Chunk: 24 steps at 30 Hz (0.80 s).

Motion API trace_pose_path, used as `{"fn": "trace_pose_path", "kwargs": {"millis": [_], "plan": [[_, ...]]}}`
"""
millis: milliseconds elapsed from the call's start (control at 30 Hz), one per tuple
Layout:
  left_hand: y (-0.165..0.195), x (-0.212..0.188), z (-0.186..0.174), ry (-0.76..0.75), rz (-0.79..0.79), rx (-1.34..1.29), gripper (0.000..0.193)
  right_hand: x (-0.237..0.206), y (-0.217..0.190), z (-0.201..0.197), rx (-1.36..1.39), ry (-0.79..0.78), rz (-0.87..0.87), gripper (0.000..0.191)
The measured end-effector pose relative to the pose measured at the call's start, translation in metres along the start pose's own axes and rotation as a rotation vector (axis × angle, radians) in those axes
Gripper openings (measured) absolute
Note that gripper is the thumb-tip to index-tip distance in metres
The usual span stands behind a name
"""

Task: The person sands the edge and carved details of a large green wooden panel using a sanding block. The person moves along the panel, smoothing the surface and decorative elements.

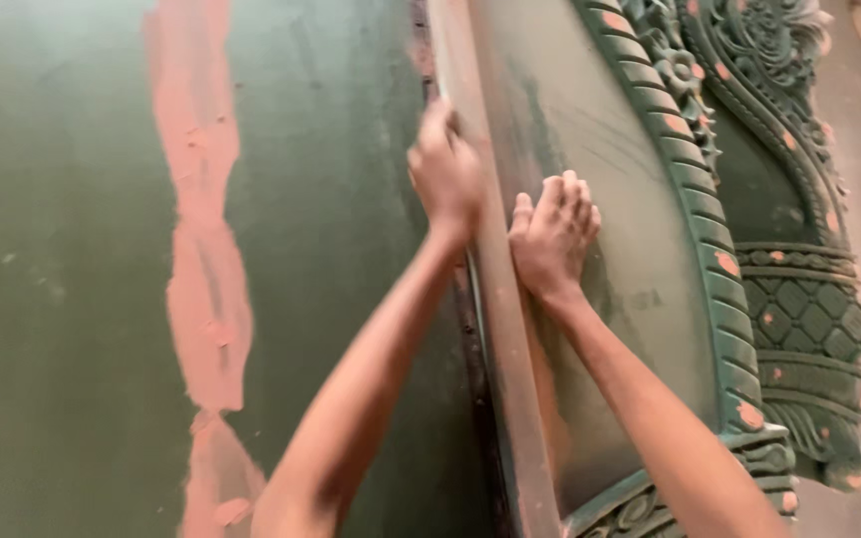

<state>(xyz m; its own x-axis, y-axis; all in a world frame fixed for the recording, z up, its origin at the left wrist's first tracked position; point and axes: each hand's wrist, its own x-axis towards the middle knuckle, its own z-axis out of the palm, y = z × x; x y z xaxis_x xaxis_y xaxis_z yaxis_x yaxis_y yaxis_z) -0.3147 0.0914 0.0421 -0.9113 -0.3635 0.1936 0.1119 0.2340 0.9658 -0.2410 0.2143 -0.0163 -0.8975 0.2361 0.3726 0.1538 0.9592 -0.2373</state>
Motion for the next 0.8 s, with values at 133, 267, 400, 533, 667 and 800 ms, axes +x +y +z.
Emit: {"fn": "trace_pose_path", "kwargs": {"millis": [133,267,400,533,667,800], "plan": [[0.02,-0.122,-0.071,-0.166,-0.031,-0.108,0.039,0.0,0.004,0.008,-0.009,-0.018,0.022,0.046],[0.016,-0.167,-0.085,-0.181,-0.08,-0.203,0.046,-0.002,0.006,0.01,0.048,-0.024,0.034,0.047],[0.0,-0.107,-0.042,-0.064,-0.041,-0.161,0.044,-0.003,0.007,0.01,0.08,-0.034,0.066,0.048],[-0.014,-0.008,0.008,-0.011,-0.072,-0.13,0.041,-0.004,0.009,0.011,0.063,-0.028,0.047,0.05],[-0.026,0.089,0.049,0.023,-0.005,-0.219,0.044,-0.005,0.01,0.013,0.016,-0.034,0.032,0.052],[-0.022,0.186,0.078,0.033,0.053,-0.227,0.045,-0.004,0.007,0.009,-0.017,-0.004,-0.036,0.05]]}}
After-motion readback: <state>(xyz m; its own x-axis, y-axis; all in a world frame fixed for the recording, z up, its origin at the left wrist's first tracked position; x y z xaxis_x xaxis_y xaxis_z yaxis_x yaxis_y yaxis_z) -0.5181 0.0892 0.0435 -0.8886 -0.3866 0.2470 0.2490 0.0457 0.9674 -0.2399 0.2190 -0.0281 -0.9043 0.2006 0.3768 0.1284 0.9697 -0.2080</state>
